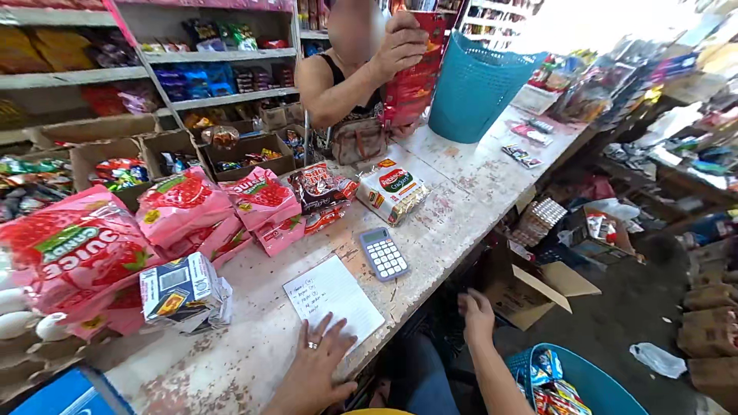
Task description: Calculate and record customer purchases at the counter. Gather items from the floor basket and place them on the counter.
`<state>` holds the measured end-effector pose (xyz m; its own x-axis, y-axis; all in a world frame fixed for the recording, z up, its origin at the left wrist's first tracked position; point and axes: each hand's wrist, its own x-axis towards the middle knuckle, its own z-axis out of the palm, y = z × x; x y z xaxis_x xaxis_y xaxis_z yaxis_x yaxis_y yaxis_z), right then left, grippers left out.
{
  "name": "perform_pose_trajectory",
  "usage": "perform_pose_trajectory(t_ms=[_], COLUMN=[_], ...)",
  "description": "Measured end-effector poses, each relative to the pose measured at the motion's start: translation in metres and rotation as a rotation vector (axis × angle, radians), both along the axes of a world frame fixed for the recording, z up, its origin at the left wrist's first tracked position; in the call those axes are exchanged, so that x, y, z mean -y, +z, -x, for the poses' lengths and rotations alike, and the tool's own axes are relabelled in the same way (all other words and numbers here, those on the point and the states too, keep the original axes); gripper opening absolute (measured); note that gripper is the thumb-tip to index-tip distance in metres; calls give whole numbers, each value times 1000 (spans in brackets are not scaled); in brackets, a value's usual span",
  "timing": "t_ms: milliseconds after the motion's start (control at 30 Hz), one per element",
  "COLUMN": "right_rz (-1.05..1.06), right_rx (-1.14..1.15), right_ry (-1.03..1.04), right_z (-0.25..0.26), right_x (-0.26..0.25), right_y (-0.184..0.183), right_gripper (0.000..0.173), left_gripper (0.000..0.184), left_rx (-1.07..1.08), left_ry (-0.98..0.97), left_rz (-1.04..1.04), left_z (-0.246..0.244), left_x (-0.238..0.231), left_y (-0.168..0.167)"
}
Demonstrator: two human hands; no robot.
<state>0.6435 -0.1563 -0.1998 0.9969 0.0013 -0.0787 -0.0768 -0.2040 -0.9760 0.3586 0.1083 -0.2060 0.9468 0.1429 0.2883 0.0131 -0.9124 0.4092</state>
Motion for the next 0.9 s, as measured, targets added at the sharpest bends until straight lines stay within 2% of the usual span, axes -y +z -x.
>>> perform_pose_trajectory(t_ms=[67,167,233,333,433,500,633,733,833,900], right_rz=[136,264,373,529,495,517,541,692,938,1038], right_rx=[227,200,208,259,228,233,223,260,278,287], right_ry=[240,472,511,491,585,658,642,761,881,920], right_z=[-36,-77,-98,-108,-104,-102,-82,-53,-21,2], right_x=[-59,-145,-196,-249,-280,-285,-275,-250,-218,-203], right_y=[42,75,79,71,67,71,76,65,71,72], right_gripper=[37,48,54,53,53,54,56,74,103,106], left_gripper=[71,65,57,48,45,46,46,46,46,47], left_rx=[-100,-107,-89,-31,-19,-11,-3,-15,-91,-164], left_ry=[-17,-2,7,28,20,5,37,74,78,82], left_rz=[-21,30,77,132,189,213,168,108,92,101], left_z=[-4,-5,-6,-4,-3,-3,-2,2,-1,1], left_x=[1,-4,-8,-11,-14,-15,-13,-10,-8,-5], left_y=[-1,-2,-1,-6,-1,1,-7,-14,-8,-1])
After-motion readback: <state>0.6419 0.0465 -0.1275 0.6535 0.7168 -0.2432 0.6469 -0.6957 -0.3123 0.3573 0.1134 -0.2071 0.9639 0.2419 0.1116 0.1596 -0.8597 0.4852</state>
